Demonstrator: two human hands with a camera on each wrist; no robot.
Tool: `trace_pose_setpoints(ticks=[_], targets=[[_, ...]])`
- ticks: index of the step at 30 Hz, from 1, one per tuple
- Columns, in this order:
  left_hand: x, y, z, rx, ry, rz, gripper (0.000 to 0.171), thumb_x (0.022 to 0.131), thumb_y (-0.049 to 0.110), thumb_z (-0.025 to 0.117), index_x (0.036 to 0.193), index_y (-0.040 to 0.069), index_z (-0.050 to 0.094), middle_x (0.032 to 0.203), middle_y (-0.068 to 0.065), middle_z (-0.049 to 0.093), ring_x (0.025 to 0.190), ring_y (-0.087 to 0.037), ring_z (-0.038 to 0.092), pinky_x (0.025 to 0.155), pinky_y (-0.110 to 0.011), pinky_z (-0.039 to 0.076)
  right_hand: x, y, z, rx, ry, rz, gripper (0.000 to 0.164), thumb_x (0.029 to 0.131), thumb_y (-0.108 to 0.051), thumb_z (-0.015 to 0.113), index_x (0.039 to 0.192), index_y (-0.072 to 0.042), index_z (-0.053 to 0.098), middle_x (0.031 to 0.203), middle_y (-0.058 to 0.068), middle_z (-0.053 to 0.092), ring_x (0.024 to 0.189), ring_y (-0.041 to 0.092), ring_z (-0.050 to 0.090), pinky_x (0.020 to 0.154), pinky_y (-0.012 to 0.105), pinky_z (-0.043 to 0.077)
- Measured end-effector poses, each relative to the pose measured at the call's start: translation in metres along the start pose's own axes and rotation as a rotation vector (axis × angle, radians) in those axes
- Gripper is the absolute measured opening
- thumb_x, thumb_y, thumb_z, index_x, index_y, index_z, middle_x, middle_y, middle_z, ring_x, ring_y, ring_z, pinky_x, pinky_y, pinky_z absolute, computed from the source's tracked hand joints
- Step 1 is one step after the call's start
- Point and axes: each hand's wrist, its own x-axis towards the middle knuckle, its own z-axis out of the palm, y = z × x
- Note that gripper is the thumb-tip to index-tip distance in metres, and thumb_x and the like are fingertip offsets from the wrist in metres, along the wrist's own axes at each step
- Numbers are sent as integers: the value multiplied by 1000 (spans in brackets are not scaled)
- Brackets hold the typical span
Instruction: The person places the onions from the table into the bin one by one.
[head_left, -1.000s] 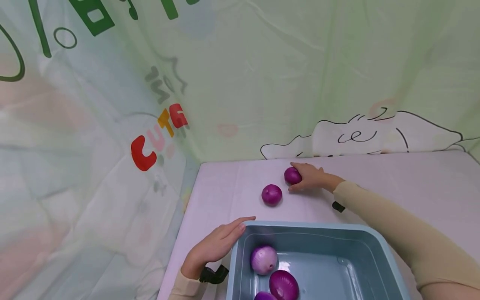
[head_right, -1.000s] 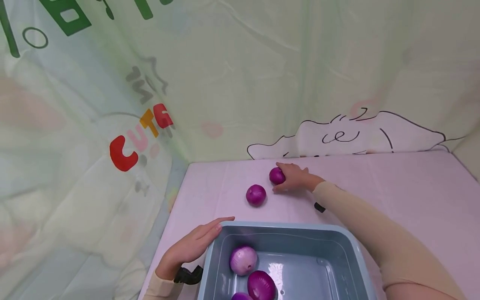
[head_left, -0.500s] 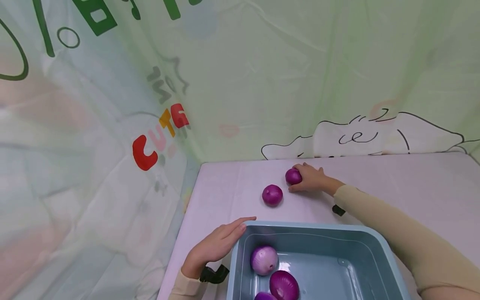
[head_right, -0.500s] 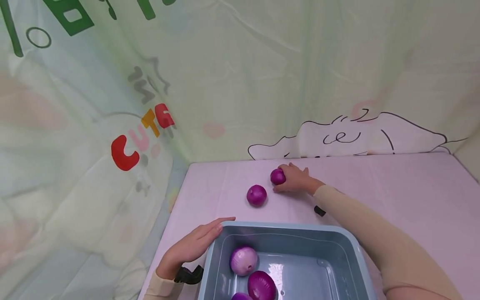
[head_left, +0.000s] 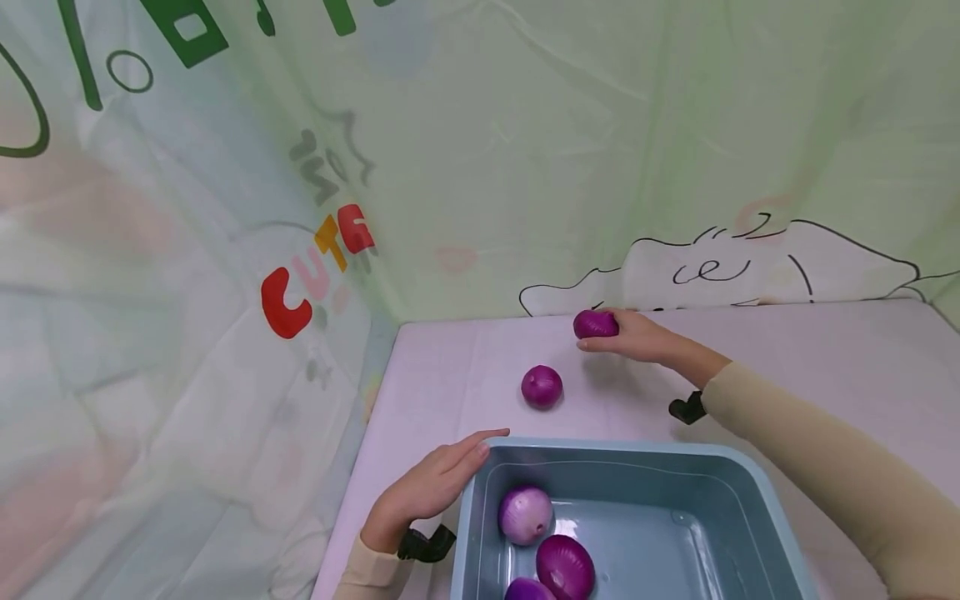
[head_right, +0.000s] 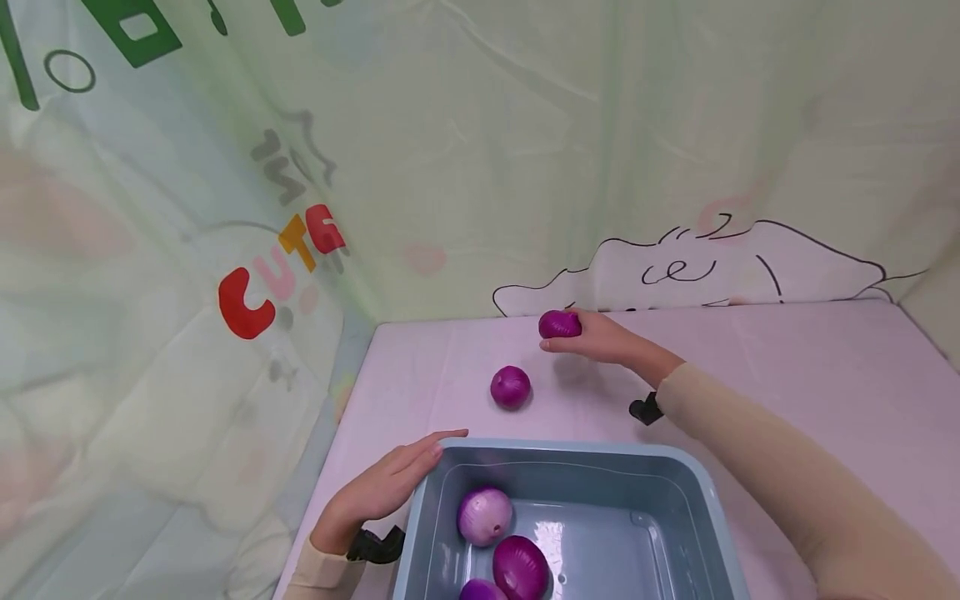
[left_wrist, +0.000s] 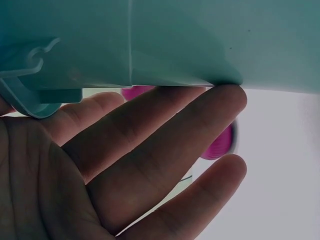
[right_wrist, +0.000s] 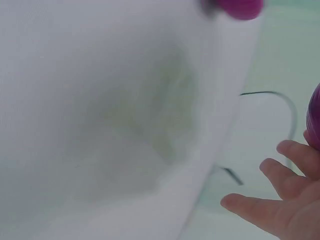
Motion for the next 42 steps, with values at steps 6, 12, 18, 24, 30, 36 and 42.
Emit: trace_pose_setpoints(ticks=[6, 12, 18, 24, 30, 36, 42], targets=[[0, -1, 0, 4, 3, 1, 46, 115, 41, 27, 158, 32, 43, 144, 12, 58, 131, -9, 54, 111, -43, 42, -23, -29, -17, 102, -18, -36, 88, 94, -52, 73, 149, 9, 40, 134, 25, 58, 119, 41, 56, 91, 50, 55], [0, -1, 0, 6, 17, -12, 46, 115, 41, 28, 157, 33, 45, 143, 12, 60, 131, -10, 55, 110, -44, 43, -38, -52, -31, 114, -8, -85, 83, 97, -45, 71, 149, 11, 39, 134, 25, 59, 118, 40, 57, 91, 49, 55], [1, -2, 1, 2, 13, -16, 46, 115, 42, 28, 157, 33, 44, 144, 13, 59, 132, -10, 54, 111, -44, 42, -54, -72, -42, 173, -9, -152, 74, 98, -35, 71, 149, 9, 41, 132, 23, 60, 116, 37, 58, 89, 43, 55], [0, -2, 1, 2, 10, -12, 46, 115, 41, 28, 157, 34, 44, 142, 13, 60, 130, -9, 55, 110, -43, 43, -80, -101, -49, 214, -22, -258, 62, 97, -26, 72, 145, 5, 48, 127, 18, 64, 111, 35, 61, 85, 37, 57], [0, 1, -1, -3, 8, -6, 46, 115, 41, 27, 157, 33, 44, 142, 12, 60, 129, -10, 56, 109, -44, 44, -103, -129, -50, 273, -111, -429, 60, 95, -16, 72, 149, 0, 50, 133, 14, 62, 114, 36, 61, 85, 42, 59], [0, 0, 1, 1, 13, -12, 48, 115, 45, 27, 158, 32, 44, 145, 13, 57, 134, -10, 52, 112, -46, 41, -123, -148, -40, 344, -272, -613, 63, 94, -10, 70, 154, -10, 50, 146, 7, 56, 123, 34, 56, 85, 46, 59], [1, 0, 2, 4, 8, -12, 48, 114, 45, 26, 157, 32, 45, 144, 12, 59, 132, -11, 54, 111, -47, 42, -143, -165, -27, 344, -395, -693, 72, 91, -17, 75, 156, -12, 47, 152, 5, 52, 128, 32, 55, 90, 45, 58]])
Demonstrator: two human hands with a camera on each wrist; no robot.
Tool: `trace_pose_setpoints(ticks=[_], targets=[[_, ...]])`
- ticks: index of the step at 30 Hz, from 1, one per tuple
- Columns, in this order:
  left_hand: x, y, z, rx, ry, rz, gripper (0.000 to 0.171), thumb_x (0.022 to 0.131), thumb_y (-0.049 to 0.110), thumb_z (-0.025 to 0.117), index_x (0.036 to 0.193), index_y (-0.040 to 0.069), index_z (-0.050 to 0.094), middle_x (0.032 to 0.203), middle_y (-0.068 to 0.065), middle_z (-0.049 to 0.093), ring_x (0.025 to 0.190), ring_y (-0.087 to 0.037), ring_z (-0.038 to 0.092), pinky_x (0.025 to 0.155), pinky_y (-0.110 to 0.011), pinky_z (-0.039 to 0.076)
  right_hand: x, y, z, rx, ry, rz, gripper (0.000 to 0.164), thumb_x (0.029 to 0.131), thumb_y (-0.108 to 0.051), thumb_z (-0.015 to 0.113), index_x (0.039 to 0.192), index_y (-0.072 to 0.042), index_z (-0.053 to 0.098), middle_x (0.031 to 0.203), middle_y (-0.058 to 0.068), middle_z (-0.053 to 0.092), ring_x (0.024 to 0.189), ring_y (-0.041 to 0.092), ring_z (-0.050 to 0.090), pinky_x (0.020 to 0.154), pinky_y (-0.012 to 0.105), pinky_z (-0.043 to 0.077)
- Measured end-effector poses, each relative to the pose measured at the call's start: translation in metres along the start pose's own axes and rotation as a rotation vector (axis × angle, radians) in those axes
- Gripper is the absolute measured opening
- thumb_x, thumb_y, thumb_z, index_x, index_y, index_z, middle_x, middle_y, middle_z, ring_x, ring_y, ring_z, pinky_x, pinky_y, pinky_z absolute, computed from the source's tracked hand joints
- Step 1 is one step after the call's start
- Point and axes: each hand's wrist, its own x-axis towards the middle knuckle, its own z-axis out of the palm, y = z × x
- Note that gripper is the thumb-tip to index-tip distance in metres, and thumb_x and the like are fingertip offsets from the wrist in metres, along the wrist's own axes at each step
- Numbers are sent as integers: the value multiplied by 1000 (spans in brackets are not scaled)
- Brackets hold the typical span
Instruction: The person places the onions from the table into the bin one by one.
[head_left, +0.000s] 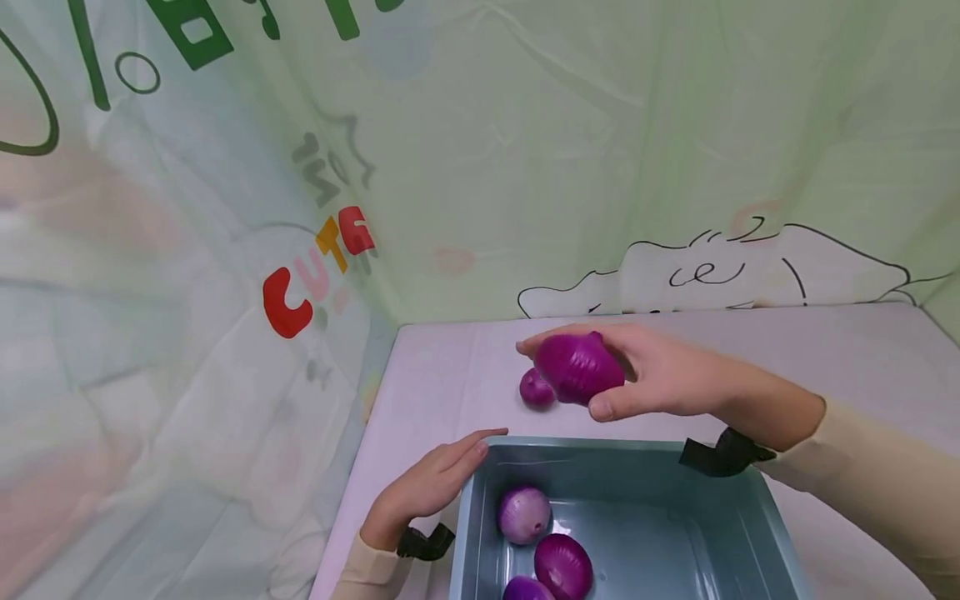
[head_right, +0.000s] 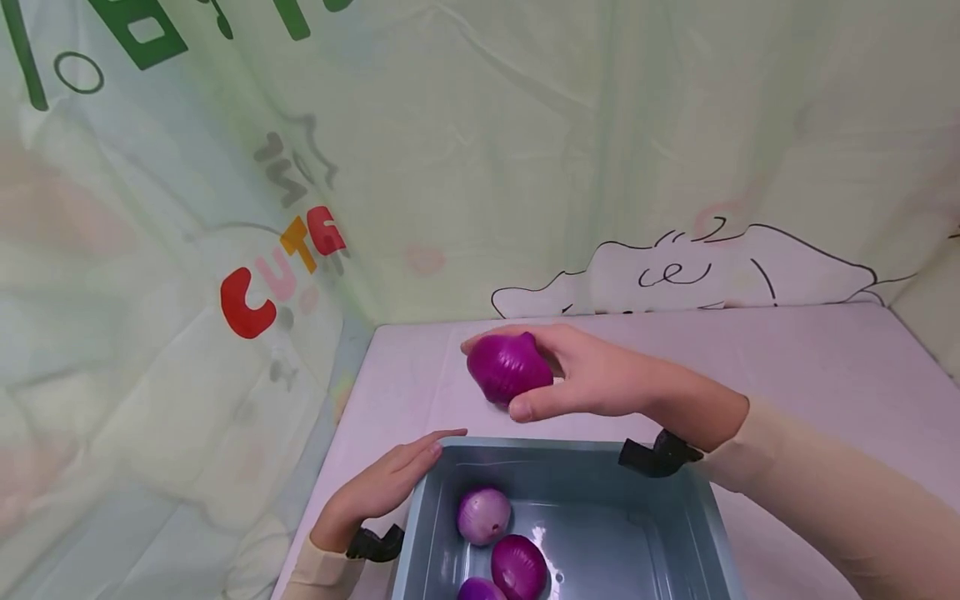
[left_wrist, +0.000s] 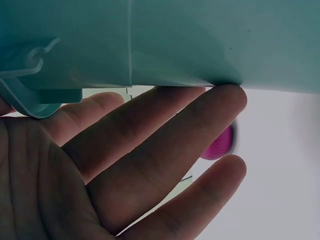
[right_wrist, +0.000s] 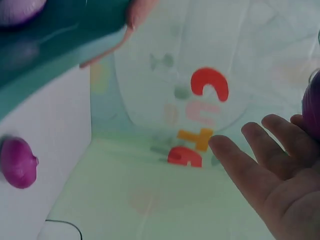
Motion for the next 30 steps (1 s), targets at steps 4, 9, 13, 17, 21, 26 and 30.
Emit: trace_pose_setpoints(ticks=[4, 9, 13, 17, 21, 26, 30], targets=[[1, 1, -1, -3, -5, -1, 49, 115, 44, 26, 158, 32, 44, 143, 12, 60, 131, -11, 55, 110, -48, 43, 0, -4, 17, 45, -85, 20, 74, 89, -19, 78, 156, -13, 47, 153, 4, 52, 136, 28, 51, 96, 45, 55], [-1, 0, -1, -19, -8, 12, 48, 115, 43, 27, 158, 32, 44, 147, 12, 56, 136, -11, 51, 111, -47, 42, 3, -4, 34, 83, -176, 82, 77, 89, -24, 81, 156, -13, 46, 149, 2, 54, 135, 26, 51, 97, 43, 55], [-1, 0, 0, -40, -1, 15, 47, 115, 43, 28, 159, 34, 43, 152, 13, 51, 139, -11, 48, 112, -45, 41, 9, 0, 49, 107, -239, 133, 77, 89, -35, 81, 155, -16, 46, 146, -2, 56, 130, 23, 56, 93, 41, 57], [-1, 0, 1, -30, 7, -6, 45, 115, 43, 27, 156, 40, 45, 148, 16, 55, 135, -10, 51, 111, -45, 42, 16, 9, 65, 130, -325, 165, 72, 89, -39, 81, 150, -17, 49, 137, -5, 61, 122, 19, 62, 90, 37, 58], [-1, 0, 1, -24, 0, -10, 45, 115, 42, 27, 156, 37, 46, 144, 14, 58, 131, -10, 54, 108, -47, 44, 20, 21, 79, 68, -409, 226, 71, 90, -42, 79, 148, -14, 50, 128, -12, 63, 113, 9, 64, 84, 30, 58], [-2, 0, 0, -31, -7, 5, 48, 115, 44, 27, 158, 33, 45, 145, 14, 57, 133, -10, 53, 110, -46, 43, 23, 34, 92, -33, -487, 313, 71, 89, -44, 77, 148, -14, 50, 122, -17, 63, 106, 2, 63, 77, 24, 58], [-1, 1, -2, -27, -1, -2, 47, 115, 44, 27, 157, 33, 46, 146, 15, 57, 133, -8, 52, 110, -44, 42, 25, 43, 98, -126, -498, 366, 70, 86, -45, 79, 144, -16, 54, 114, -19, 64, 99, 0, 64, 72, 22, 57]])
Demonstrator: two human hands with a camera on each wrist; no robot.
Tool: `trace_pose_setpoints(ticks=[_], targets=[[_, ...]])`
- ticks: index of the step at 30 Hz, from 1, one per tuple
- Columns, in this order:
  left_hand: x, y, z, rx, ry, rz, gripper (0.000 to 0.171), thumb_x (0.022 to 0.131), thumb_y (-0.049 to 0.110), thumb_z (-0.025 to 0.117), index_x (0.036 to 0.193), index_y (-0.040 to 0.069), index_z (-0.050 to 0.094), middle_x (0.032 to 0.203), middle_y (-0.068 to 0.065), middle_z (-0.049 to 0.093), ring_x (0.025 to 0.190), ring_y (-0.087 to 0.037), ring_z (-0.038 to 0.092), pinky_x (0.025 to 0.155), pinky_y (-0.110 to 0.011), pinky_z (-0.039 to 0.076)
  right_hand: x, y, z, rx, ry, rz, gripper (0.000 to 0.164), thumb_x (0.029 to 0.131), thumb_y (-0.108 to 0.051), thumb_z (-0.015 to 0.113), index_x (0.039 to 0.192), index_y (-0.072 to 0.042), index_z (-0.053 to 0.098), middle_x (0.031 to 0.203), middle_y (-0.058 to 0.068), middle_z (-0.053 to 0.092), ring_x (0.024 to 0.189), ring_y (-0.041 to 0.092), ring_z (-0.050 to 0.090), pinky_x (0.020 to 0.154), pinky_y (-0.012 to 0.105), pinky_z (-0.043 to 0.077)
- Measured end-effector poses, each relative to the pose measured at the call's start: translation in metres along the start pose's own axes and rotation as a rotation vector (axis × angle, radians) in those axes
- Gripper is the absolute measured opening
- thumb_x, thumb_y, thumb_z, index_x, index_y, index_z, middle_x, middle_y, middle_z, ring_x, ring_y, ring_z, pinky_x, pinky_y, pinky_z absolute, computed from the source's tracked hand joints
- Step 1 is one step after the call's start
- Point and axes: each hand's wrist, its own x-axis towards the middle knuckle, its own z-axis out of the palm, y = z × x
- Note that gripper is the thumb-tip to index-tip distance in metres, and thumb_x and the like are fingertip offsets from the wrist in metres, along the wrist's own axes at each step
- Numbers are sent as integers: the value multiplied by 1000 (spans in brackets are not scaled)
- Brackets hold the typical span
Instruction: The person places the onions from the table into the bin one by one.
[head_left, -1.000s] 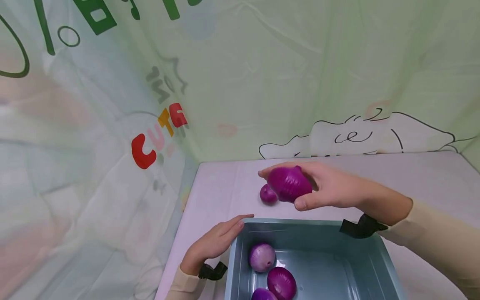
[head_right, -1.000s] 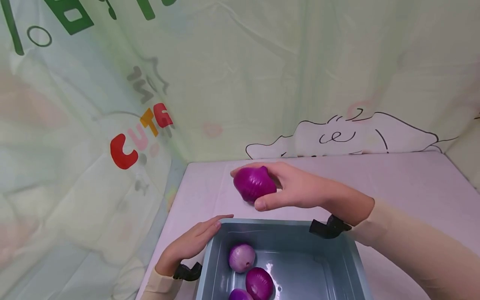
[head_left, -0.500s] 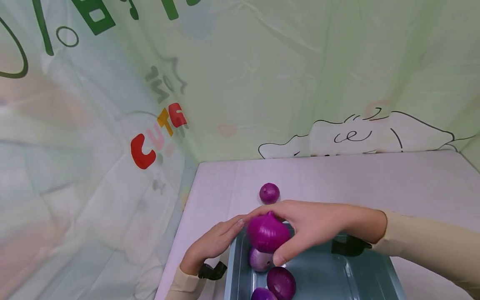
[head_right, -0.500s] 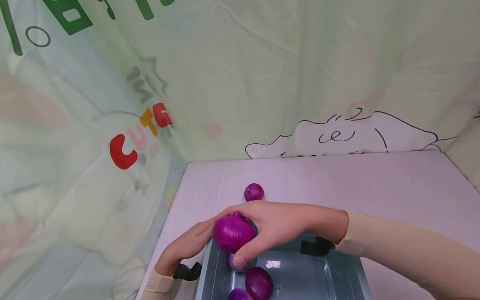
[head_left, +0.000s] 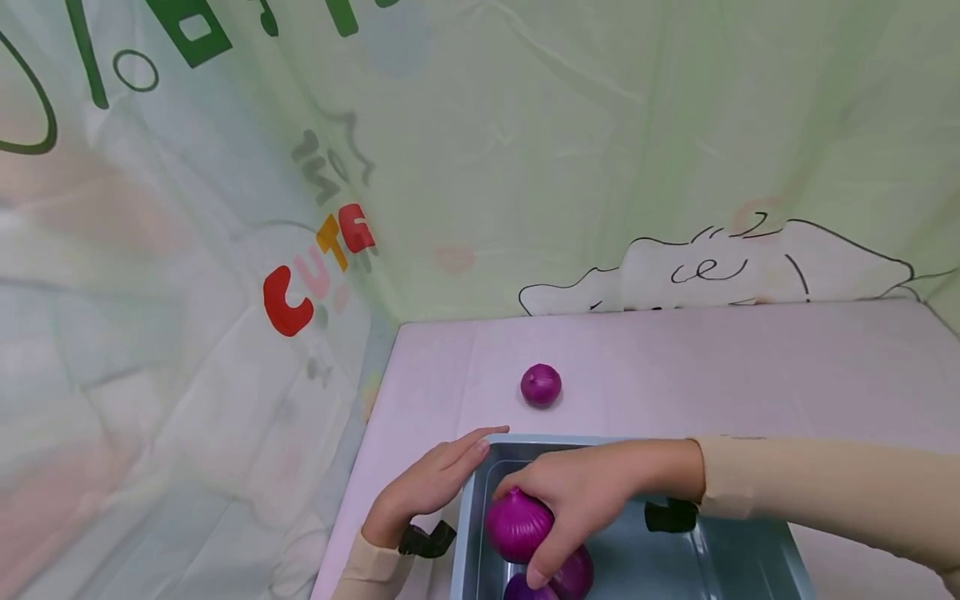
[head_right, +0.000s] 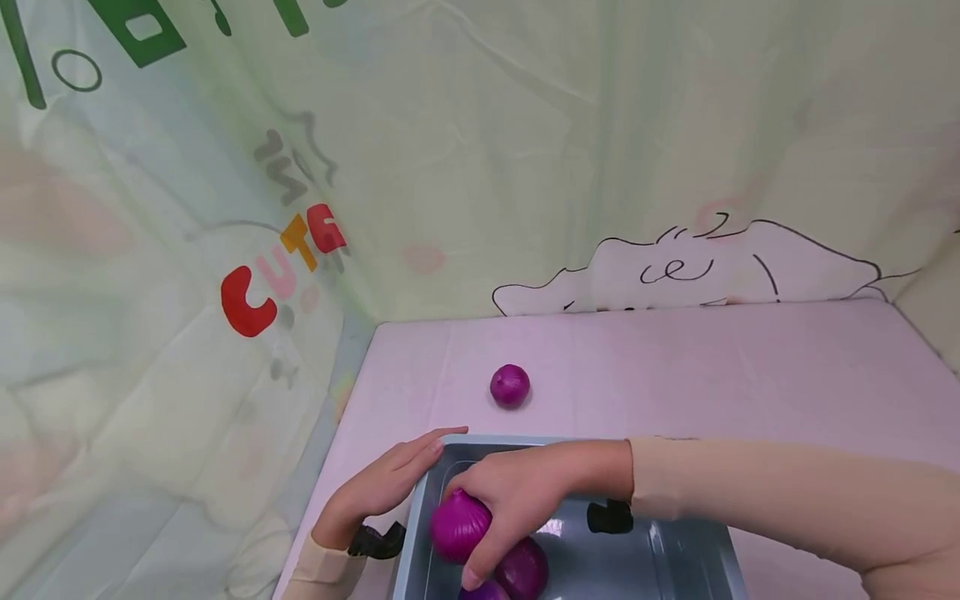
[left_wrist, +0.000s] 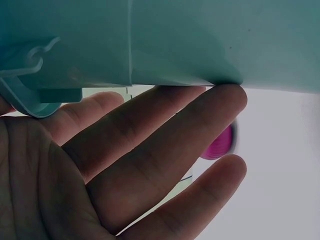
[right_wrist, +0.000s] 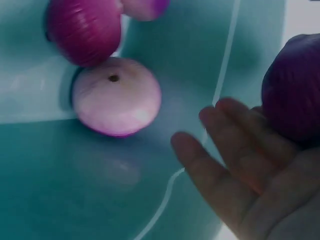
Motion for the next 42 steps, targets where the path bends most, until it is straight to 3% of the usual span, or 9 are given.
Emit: trace_pose_setpoints(ticks=[8, 14, 19, 29, 42], targets=[[2, 1, -2, 9, -4, -7, 47, 115, 44, 28, 158, 35, 43, 147, 14, 56, 125, -7, 57, 108, -39, 44, 6, 14, 9, -273, 110, 209, 67, 74, -49, 92, 125, -16, 64, 94, -18, 61, 85, 0, 59, 68, 23, 55], [1, 3, -2, 29, -7, 3, 47, 115, 44, 28, 159, 34, 43, 151, 15, 52, 133, -7, 51, 113, -40, 40, 7, 20, 17, -462, 75, 349, 73, 67, -45, 98, 124, -13, 64, 94, -12, 61, 86, 4, 58, 76, 27, 56], [1, 2, -2, 32, -5, 7, 47, 115, 44, 28, 159, 34, 42, 151, 15, 51, 134, -7, 51, 113, -40, 39, 8, 24, 21, -579, 21, 394, 79, 64, -43, 101, 127, -12, 65, 96, -7, 61, 86, 6, 57, 81, 30, 56], [0, 2, -2, 29, 0, 12, 47, 115, 44, 29, 158, 34, 43, 149, 15, 53, 133, -7, 51, 113, -40, 39, 10, 32, 31, -707, -11, 428, 76, 60, -45, 103, 117, -15, 62, 93, -4, 59, 83, 10, 57, 80, 31, 55], [1, 0, -1, 23, -2, 6, 48, 114, 45, 28, 159, 34, 42, 148, 14, 55, 130, -7, 54, 111, -41, 41, 11, 32, 30, -653, -39, 436, 82, 64, -46, 100, 130, -16, 61, 101, -5, 60, 88, 9, 56, 91, 31, 54]])
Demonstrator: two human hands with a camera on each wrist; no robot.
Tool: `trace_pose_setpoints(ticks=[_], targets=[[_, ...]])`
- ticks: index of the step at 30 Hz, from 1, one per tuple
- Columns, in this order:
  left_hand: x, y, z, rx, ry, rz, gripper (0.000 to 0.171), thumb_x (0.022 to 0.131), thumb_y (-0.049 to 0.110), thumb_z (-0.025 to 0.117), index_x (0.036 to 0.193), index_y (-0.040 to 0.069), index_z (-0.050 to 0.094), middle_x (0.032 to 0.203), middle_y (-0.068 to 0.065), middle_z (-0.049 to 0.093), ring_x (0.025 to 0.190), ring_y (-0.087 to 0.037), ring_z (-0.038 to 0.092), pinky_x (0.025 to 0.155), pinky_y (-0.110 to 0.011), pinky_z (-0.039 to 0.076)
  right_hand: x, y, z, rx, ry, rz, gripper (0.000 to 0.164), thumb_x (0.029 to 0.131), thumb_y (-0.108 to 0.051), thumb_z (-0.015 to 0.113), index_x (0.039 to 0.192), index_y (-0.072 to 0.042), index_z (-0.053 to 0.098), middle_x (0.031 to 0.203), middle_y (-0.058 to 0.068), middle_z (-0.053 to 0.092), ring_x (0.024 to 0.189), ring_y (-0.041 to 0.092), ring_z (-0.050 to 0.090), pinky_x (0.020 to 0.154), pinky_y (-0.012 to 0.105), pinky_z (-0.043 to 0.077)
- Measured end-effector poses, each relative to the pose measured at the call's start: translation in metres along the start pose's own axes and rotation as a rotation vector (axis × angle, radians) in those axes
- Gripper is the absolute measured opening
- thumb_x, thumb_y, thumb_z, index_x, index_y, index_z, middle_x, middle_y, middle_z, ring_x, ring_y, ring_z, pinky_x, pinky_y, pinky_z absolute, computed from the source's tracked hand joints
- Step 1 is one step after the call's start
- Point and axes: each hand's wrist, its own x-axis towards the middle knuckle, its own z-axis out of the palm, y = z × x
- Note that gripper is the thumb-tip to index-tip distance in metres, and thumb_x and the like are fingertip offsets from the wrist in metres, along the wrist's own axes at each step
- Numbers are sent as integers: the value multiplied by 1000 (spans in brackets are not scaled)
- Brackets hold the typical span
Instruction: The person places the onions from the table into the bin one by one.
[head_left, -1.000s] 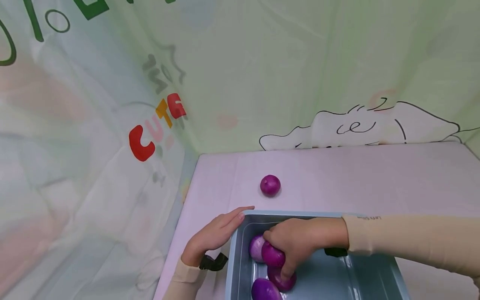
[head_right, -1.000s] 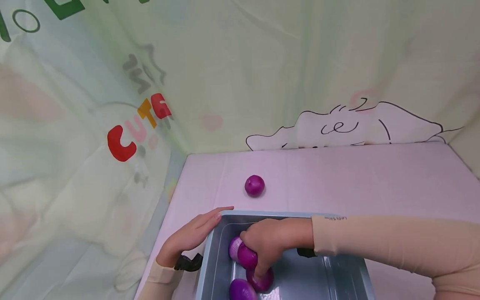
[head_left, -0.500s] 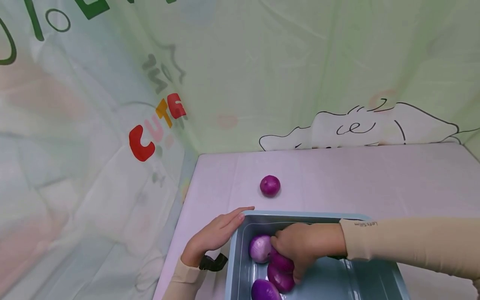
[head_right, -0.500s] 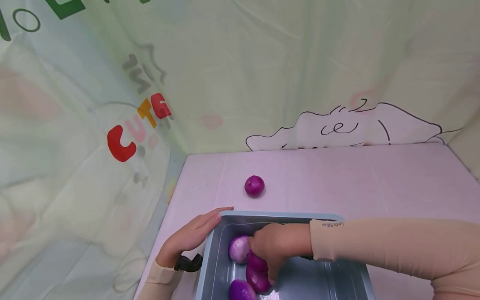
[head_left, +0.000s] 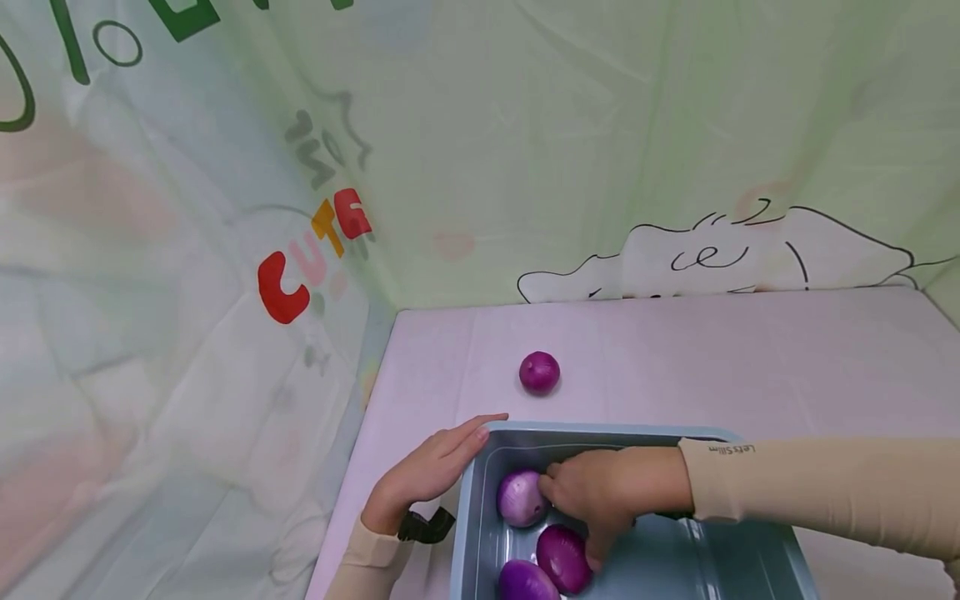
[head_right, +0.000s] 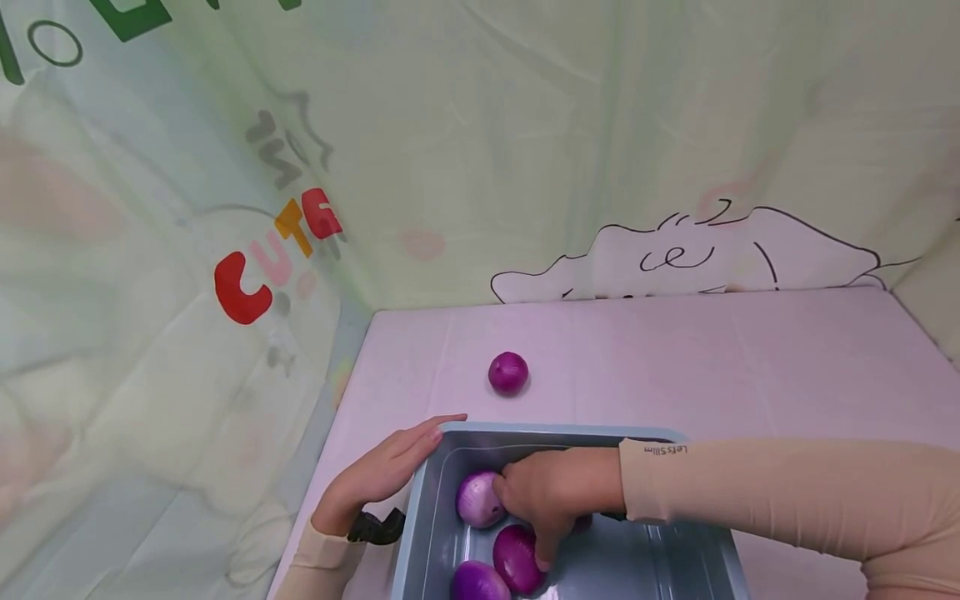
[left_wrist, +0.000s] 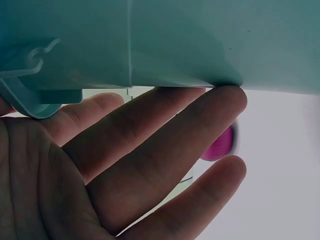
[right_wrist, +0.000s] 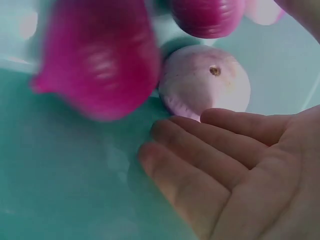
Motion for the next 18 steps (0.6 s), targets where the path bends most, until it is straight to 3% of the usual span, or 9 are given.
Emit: trace_pose_setpoints(ticks=[6, 18], targets=[[0, -1, 0, -10, -5, -7, 47, 114, 45, 28, 158, 37, 42, 147, 16, 55, 128, -7, 55, 111, -42, 42, -1, -1, -2, 9, 3, 5, 88, 66, -49, 99, 137, -13, 61, 104, -4, 62, 93, 9, 59, 95, 34, 53], [0, 0, 1, 3, -1, 9, 48, 115, 44, 28, 159, 33, 42, 148, 15, 54, 131, -7, 53, 112, -41, 40, -1, 1, -5, 22, -2, -10, 85, 69, -54, 95, 135, -13, 62, 102, -3, 64, 92, 9, 60, 95, 35, 53]])
